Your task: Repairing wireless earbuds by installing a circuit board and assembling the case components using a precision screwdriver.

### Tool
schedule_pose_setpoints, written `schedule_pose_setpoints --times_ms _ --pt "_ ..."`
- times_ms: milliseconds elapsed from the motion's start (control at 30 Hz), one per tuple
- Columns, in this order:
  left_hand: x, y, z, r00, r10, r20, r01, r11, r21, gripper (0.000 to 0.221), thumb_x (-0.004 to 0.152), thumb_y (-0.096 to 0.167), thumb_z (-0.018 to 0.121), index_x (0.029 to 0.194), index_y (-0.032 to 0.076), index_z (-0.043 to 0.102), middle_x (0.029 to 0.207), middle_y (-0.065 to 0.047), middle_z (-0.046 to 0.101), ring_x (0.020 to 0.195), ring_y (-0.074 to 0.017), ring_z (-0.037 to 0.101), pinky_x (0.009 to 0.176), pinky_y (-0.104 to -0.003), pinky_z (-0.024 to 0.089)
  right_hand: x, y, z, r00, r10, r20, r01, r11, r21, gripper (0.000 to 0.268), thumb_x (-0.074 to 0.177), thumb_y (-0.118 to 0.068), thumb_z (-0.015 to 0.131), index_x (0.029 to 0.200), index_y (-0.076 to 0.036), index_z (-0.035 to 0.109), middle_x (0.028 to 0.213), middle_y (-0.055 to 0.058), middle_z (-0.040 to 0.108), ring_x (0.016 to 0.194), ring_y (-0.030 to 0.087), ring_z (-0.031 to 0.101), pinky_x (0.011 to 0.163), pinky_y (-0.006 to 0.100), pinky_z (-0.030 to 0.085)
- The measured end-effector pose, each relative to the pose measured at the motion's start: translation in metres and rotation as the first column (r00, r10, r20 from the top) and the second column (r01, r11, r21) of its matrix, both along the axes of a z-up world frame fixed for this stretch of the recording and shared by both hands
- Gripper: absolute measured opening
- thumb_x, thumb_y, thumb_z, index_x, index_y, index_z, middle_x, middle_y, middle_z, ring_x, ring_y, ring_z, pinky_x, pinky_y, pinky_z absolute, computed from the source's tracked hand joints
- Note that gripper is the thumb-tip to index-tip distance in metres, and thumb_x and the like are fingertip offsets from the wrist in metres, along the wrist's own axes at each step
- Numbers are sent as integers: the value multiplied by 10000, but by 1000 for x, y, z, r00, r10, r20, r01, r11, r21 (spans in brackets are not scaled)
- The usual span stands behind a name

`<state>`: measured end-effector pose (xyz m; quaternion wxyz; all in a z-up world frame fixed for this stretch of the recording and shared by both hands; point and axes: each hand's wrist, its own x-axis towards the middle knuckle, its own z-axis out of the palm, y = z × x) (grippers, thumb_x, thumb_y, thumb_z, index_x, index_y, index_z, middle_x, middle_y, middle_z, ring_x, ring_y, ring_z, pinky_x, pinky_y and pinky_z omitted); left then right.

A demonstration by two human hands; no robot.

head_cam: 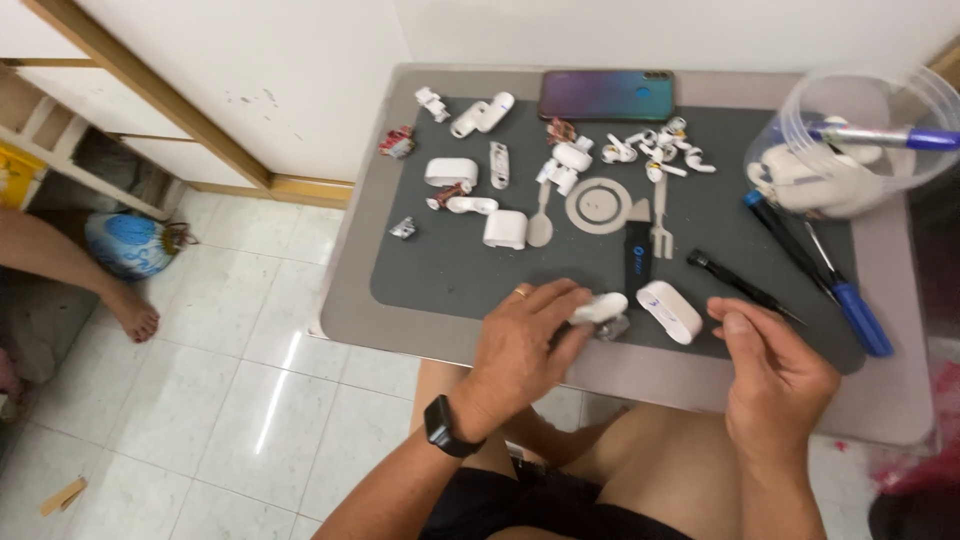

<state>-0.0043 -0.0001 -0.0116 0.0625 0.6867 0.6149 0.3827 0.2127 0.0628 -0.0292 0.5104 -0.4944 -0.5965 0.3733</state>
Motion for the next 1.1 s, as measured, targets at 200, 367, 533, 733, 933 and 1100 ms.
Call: schedule_pose_setpoints --times_ms 200,367,533,733,933,1100 --pt "6 4 -14 996 65 68 -69 996 55 225 840 96 759 1066 97 755 1000 -48 751 827 -256 665 725 -338 548 8 -1 -10 997 15 -76 -11 998 62 153 1005 44 619 1118 68 719 1070 150 728 980 179 647 902 302 533" --pt "3 4 -18 987 95 126 -105 991 79 133 847 133 811 979 131 798 895 -56 779 805 -297 714 710 -354 571 3 5 -16 997 72 7 -72 980 187 243 873 60 752 1112 20 751 1090 167 740 1067 224 662 963 380 531" --pt "3 3 -15 987 53 153 -63 996 63 247 818 113 822 1059 76 787 1144 -174 734 1003 -385 717 806 -440 579 -5 8 -9 947 100 306 -201 926 319 386 781 27 854 1153 1 754 1139 160 747 1136 349 685 1009 463 523" --pt "3 8 -4 990 -135 -41 137 990 45 474 803 280 845 1233 111 738 1298 -220 673 1255 -449 590 907 -455 473 0 -2 -6 971 61 230 -107 975 194 219 911 61 735 1114 -16 767 1070 140 762 1041 300 723 906 412 562" --pt "-6 8 -23 972 -185 -144 192 981 38 312 860 325 785 1164 256 769 1235 -60 723 1258 -371 605 905 -403 424 -2 -1 -5 972 28 235 -87 965 246 183 930 36 742 1105 -13 772 1064 159 760 1039 316 728 898 407 566" --pt "-4 2 -9 977 -180 -112 180 984 -8 376 846 278 778 1214 223 732 1304 -79 684 1269 -338 596 931 -414 422 -4 -6 0 958 54 283 -111 976 189 224 921 46 727 1145 42 739 1148 161 739 1003 264 680 847 352 525"
